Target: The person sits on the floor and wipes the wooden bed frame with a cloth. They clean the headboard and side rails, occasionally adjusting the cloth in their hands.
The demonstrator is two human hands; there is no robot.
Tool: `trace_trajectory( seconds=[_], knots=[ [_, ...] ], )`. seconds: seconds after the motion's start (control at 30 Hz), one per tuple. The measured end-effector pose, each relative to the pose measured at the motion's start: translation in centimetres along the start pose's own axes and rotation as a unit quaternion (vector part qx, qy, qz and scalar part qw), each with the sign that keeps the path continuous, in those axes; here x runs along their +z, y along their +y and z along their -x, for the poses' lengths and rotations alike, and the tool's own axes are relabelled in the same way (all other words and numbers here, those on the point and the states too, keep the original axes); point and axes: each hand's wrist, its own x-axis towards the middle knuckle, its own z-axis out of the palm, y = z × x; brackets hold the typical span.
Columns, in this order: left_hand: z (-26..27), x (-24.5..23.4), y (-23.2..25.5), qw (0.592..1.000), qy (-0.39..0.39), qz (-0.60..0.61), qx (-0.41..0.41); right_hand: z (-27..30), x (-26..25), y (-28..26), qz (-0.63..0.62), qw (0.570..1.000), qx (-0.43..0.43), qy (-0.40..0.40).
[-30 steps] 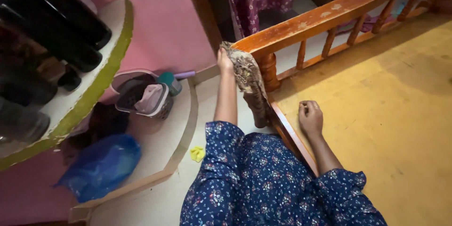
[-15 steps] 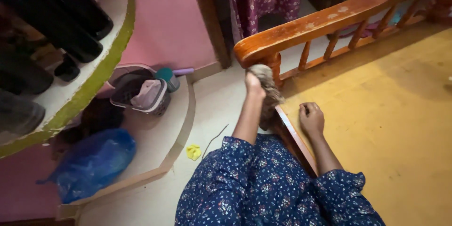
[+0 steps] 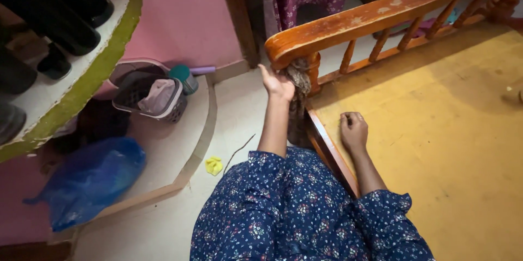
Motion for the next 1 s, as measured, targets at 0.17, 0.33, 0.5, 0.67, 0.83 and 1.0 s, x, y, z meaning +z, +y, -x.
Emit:
trace_trajectory(
  seconds=[0.17, 0.33, 0.5, 0.67, 0.83, 1.0],
  knots=[
    [0.3, 3.4, 0.6, 0.993, 0.007, -0.115, 0.009, 0.0, 0.2, 0.7, 0.0, 1.0, -0.008, -0.004],
    [0.2, 3.1, 0.9, 0.971, -0.009, -0.231, 0.068, -0.1, 0.4, 0.6, 0.005, 1.0, 0.001, -0.011],
    [-0.5, 1.2, 2.1, 0.908, 0.067, -0.41, 0.06, 0.0, 0.3, 0.3, -0.003, 1.0, 0.021, -0.015],
    [-2.6, -5.1, -1.4, 0.96, 0.006, -0.207, 0.191, -0.2, 0.2, 0.2, 0.006, 0.999, 0.027, -0.021],
    [2.2, -5.0, -6.5, 0.912, -0.021, -0.38, 0.152, 0.1, 0.1, 0.2, -0.007, 1.0, 0.018, -0.016],
    [6.4, 0.9, -6.8, 0.507, -0.043, -0.834, 0.211, 0.2, 0.1, 0.0, 0.014, 1.0, 0.01, -0.016]
  ],
)
